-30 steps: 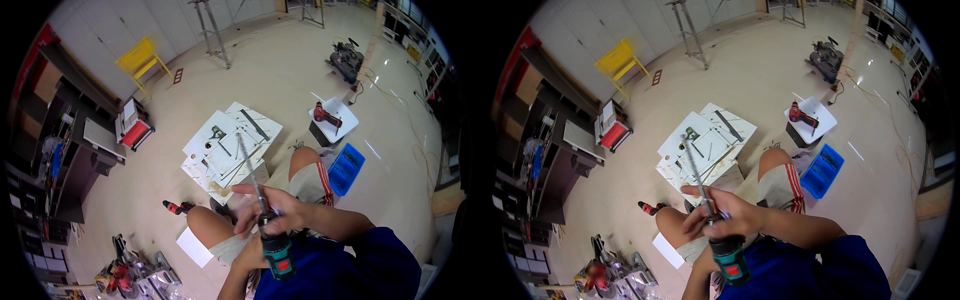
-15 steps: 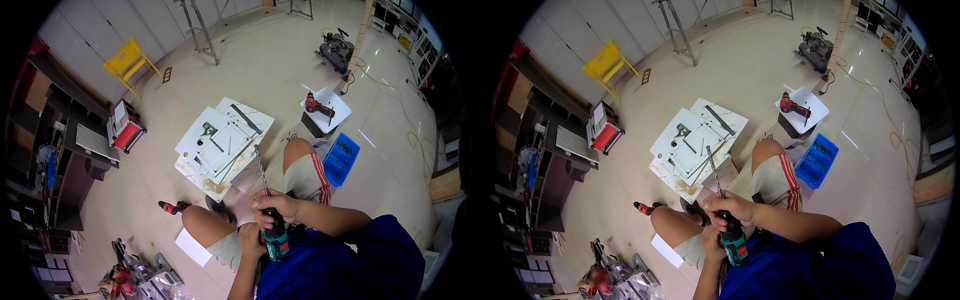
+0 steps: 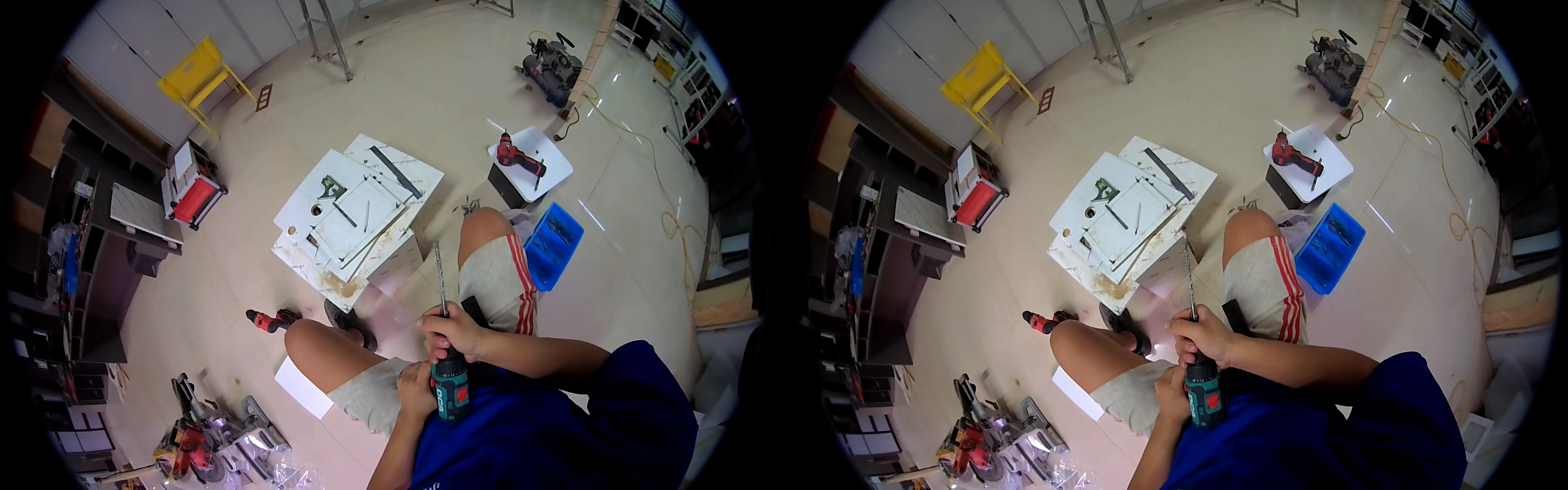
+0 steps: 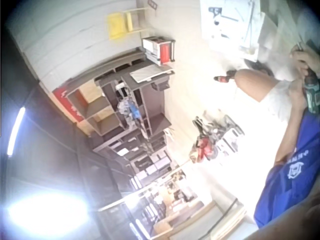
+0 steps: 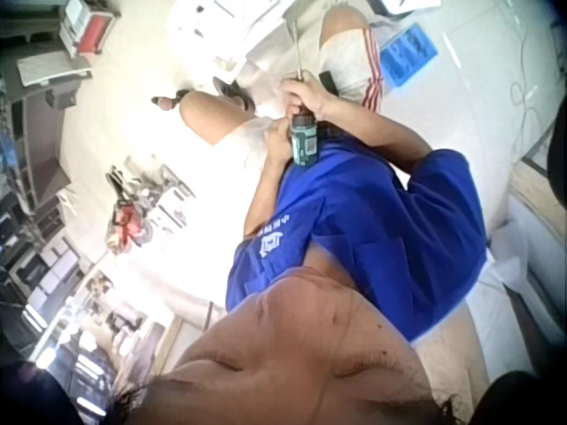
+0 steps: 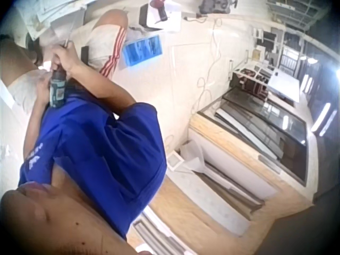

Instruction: The person sits on the floor and uses a cordless drill to make holes in a small white rectangular board. They swap drill bits between attempts and continue drilling at different spots on the board.

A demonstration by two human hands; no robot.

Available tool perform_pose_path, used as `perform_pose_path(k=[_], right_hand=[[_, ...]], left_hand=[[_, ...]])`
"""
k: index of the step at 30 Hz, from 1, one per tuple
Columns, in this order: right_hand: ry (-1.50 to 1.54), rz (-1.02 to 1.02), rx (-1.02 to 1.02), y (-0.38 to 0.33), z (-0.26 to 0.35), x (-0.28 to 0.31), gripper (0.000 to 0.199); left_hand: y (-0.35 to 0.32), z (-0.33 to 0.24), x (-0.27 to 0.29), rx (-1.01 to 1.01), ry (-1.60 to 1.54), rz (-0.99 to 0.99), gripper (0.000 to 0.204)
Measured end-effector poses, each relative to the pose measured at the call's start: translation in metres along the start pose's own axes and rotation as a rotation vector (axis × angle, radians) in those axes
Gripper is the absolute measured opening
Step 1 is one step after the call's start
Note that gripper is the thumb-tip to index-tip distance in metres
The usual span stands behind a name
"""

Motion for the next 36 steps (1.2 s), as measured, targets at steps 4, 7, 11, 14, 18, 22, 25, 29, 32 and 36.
perform_pose_path(k=[4, 7, 11, 14, 18, 22, 25, 29, 32, 36], right_hand=[[-0.003, 0.04, 0.017, -0.003, -0.004, 0.001, 0.036], [0.029, -0.002, 0.018, -0.002, -0.01, 0.009, 0.035], [0.084, 0.064, 0.022, -0.003, -0.01, 0.012, 0.037], [0.141, 0.09, 0.015, -0.004, -0.01, 0.011, 0.038], [0.286, 0.344, 0.059, -0.004, -0.012, -0.007, 0.038], [0.206, 0.441, 0.118, -0.014, -0.006, -0.028, 0.044], [0.159, 0.377, 0.106, -0.011, -0.008, -0.025, 0.045], [0.181, 0.306, 0.093, -0.008, -0.015, -0.024, 0.044], [0.109, 0.277, 0.069, -0.012, -0.014, -0.03, 0.039], [0.108, 0.267, 0.074, -0.018, -0.013, -0.036, 0.038]], left_hand=[[-0.001, -0.003, 0.0, -0.003, -0.01, 0.017, 0.031], [-0.001, -0.003, 0.0, -0.026, -0.028, 0.004, 0.03], [0.002, -0.004, 0.0, -0.029, -0.053, -0.001, 0.029], [0.001, -0.002, -0.003, -0.003, -0.072, 0.044, 0.026], [-0.042, 0.043, -0.075, 0.094, -0.299, 0.057, 0.019], [-0.055, 0.04, -0.079, 0.079, -0.502, -0.078, 0.016], [-0.026, -0.003, -0.026, 0.119, -0.569, -0.033, 0.017], [-0.053, 0.03, -0.076, 0.166, -0.651, -0.043, 0.016], [-0.057, 0.031, -0.081, 0.03, -0.362, -0.098, 0.01], [-0.053, 0.023, -0.074, 0.028, -0.404, -0.074, 0.01]])
Point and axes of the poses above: each hand's wrist, its own y-axis towards the middle knuckle, its own x-axis out of the back of the hand, z = x × y, the point moved 3 cm from there along y, towards the middle knuckle, and after that the axes turned 11 degrees about z, right-handed, at the moved point
